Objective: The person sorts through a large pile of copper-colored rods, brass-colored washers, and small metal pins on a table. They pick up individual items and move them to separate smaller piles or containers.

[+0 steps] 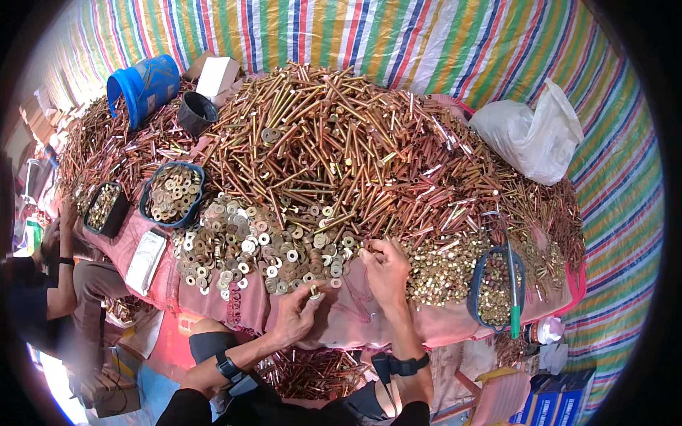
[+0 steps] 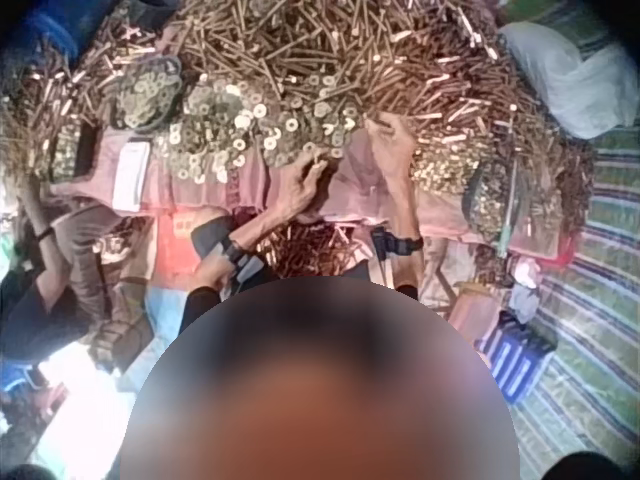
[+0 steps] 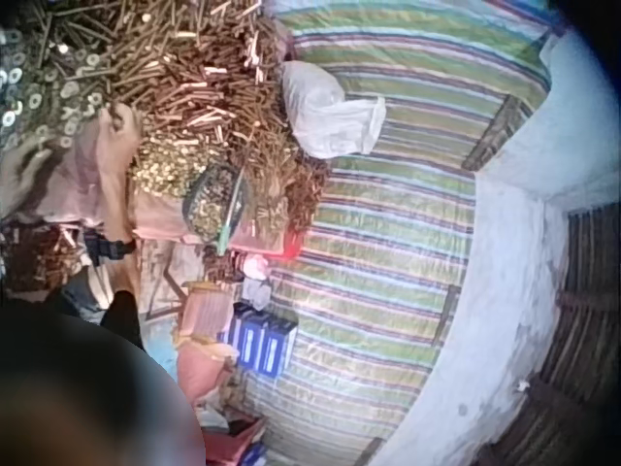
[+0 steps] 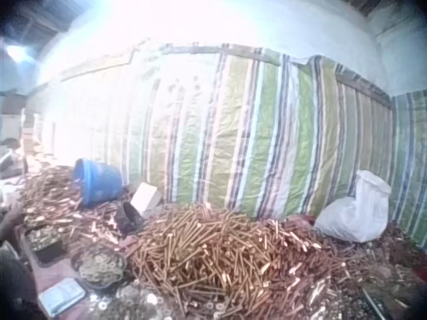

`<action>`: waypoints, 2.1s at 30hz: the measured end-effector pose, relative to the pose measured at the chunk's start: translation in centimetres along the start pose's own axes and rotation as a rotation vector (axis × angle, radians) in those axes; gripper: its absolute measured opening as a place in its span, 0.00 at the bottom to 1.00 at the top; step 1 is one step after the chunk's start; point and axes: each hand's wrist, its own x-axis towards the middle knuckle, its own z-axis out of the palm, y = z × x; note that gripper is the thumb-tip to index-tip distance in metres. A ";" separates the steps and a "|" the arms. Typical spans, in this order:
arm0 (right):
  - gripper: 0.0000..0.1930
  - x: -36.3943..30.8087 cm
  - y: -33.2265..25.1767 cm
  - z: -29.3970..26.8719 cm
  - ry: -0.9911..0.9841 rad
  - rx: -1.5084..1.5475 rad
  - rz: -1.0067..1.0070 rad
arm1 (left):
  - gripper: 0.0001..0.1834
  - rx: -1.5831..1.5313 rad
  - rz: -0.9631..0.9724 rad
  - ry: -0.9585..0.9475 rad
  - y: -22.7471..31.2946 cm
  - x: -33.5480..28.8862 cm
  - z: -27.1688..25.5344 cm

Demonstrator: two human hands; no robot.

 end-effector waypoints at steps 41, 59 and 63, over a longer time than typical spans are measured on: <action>0.09 -4.7 0.9 -1.6 -0.236 -0.737 -0.102 | 0.17 0.134 0.035 0.087 -0.4 -0.7 -0.8; 0.08 -7.0 -3.7 4.2 -0.223 0.513 0.151 | 0.17 0.174 0.129 0.083 -0.9 -0.6 -0.4; 0.06 -7.0 -4.7 4.4 -0.153 0.173 -0.221 | 0.18 0.175 0.134 0.089 -1.9 -0.7 -0.5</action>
